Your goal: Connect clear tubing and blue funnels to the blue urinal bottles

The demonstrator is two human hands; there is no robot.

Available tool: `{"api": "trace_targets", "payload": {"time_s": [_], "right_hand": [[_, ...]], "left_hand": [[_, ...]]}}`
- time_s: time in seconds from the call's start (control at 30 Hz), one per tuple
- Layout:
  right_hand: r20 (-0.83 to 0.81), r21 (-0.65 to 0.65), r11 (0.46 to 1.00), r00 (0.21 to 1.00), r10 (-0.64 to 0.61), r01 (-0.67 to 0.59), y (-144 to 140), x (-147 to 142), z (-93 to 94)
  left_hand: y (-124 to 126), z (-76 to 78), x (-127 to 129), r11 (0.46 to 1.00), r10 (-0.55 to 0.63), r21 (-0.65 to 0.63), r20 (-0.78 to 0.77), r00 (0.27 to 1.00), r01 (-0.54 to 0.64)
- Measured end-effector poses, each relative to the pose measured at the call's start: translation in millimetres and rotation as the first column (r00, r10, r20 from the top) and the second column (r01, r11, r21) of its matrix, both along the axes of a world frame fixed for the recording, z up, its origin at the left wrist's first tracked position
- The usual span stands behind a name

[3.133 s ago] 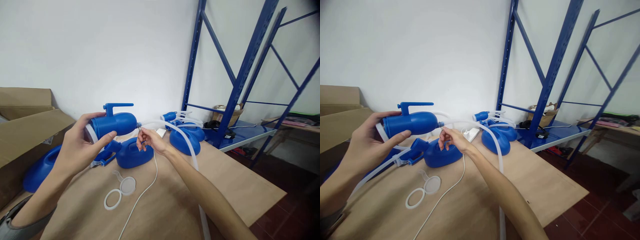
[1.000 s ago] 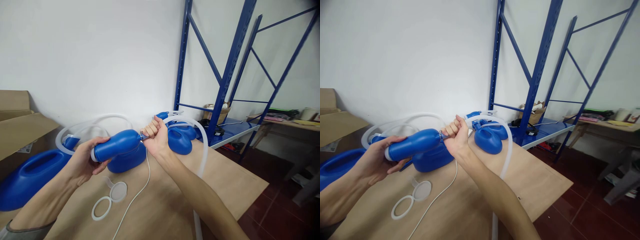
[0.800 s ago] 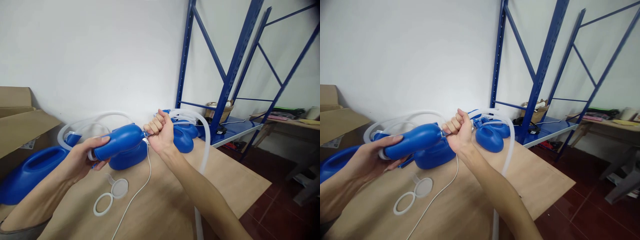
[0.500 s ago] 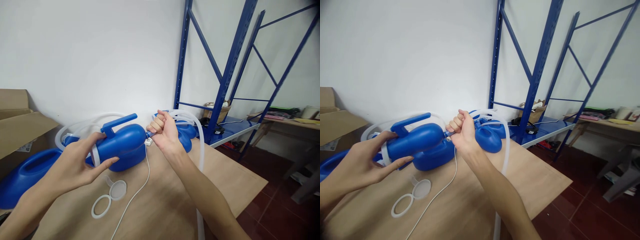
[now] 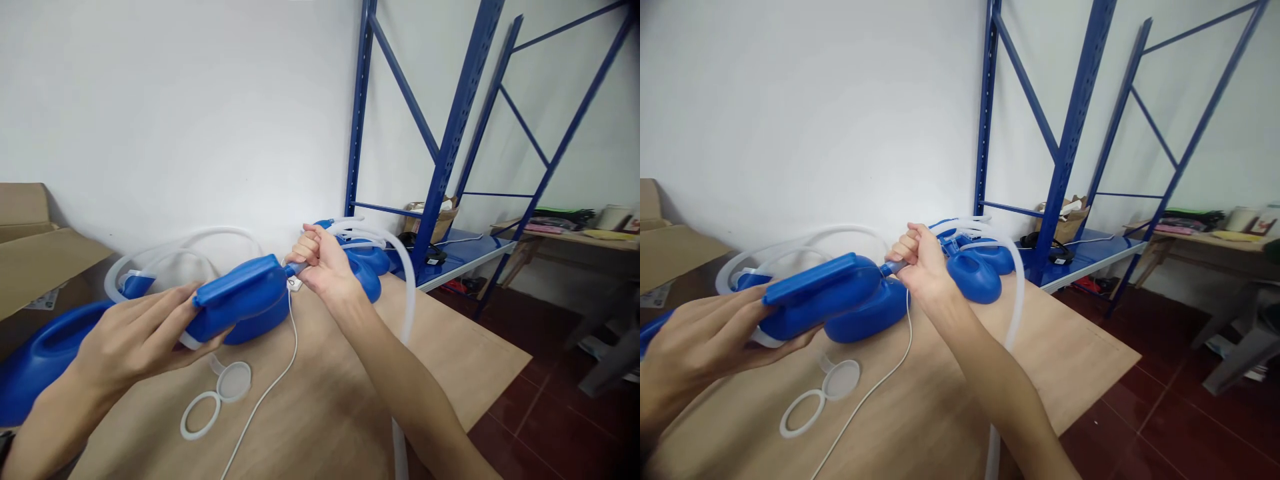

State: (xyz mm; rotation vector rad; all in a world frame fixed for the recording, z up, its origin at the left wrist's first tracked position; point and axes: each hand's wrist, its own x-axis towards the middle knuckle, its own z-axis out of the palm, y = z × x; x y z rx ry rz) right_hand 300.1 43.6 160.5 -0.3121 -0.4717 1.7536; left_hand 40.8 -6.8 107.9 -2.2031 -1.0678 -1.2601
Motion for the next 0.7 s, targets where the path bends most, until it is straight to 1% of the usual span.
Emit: {"api": "trace_targets", "payload": {"time_s": [0.03, 0.07, 0.1, 0.17, 0.2, 0.23, 0.27, 0.37, 0.43, 0.53, 0.57, 0.63, 0.7], "right_hand": [[0.018, 0.030, 0.999, 1.000, -0.013, 0.013, 0, 0, 0.1], [0.030, 0.070, 0.997, 0.999, -0.026, 0.024, -1, 1, 0.9], [0.036, 0.114, 0.993, 0.999, -0.038, 0.034, -1, 3, 2.3], [0.028, 0.196, 0.979, 0.998, -0.062, 0.055, -4, 11, 5.8], [0.021, 0.224, 0.972, 0.997, -0.070, 0.064, -4, 15, 7.4], [0.012, 0.244, 0.967, 0.997, -0.075, 0.070, -4, 19, 8.4], [0.002, 0.254, 0.965, 0.997, -0.071, 0.068, -3, 23, 8.6], [-0.027, 0.247, 0.969, 1.000, -0.013, 0.019, 9, 28, 4.0], [-0.003, 0.227, 0.974, 1.000, 0.011, -0.010, 22, 32, -3.3], [0.096, 0.209, 0.978, 0.995, -0.016, -0.005, 41, 41, -20.6], [0.106, 0.193, 0.981, 0.994, -0.020, -0.001, 46, 45, -28.1], [0.151, 0.108, 0.994, 0.988, -0.018, 0.002, 53, 53, -45.2], [0.254, 0.034, 0.999, 0.967, -0.019, 0.010, 55, 60, -63.6]], "left_hand": [[5, -3.7, -1, 0.998, 0.035, 0.062, -0.020, 0.999, -0.033], [9, -6.8, -2, 0.994, 0.068, 0.093, -0.018, 0.998, -0.066], [13, -8.9, -4, 0.994, 0.092, 0.061, 0.025, 0.995, -0.093], [17, -8.7, -10, 0.986, 0.140, -0.107, 0.135, 0.981, -0.126], [18, -6.2, -12, 0.973, 0.168, -0.189, 0.172, 0.971, -0.135], [18, -2.5, -13, 0.958, 0.196, -0.245, 0.191, 0.962, -0.147], [16, 2.1, -14, 0.950, 0.221, -0.266, 0.195, 0.955, -0.165], [10, 16.8, -10, 0.942, 0.283, -0.232, 0.166, 0.945, -0.242], [4, 25.1, -7, 0.938, 0.308, -0.215, 0.160, 0.938, -0.271], [-5, 34.7, -9, 0.927, 0.334, -0.223, 0.132, 0.933, -0.300], [-9, 37.3, -12, 0.923, 0.339, -0.229, 0.111, 0.934, -0.308], [-18, 41.1, -22, 0.915, 0.353, -0.234, 0.077, 0.932, -0.327], [-29, 42.0, -33, 0.904, 0.380, -0.241, 0.080, 0.922, -0.352]]}}
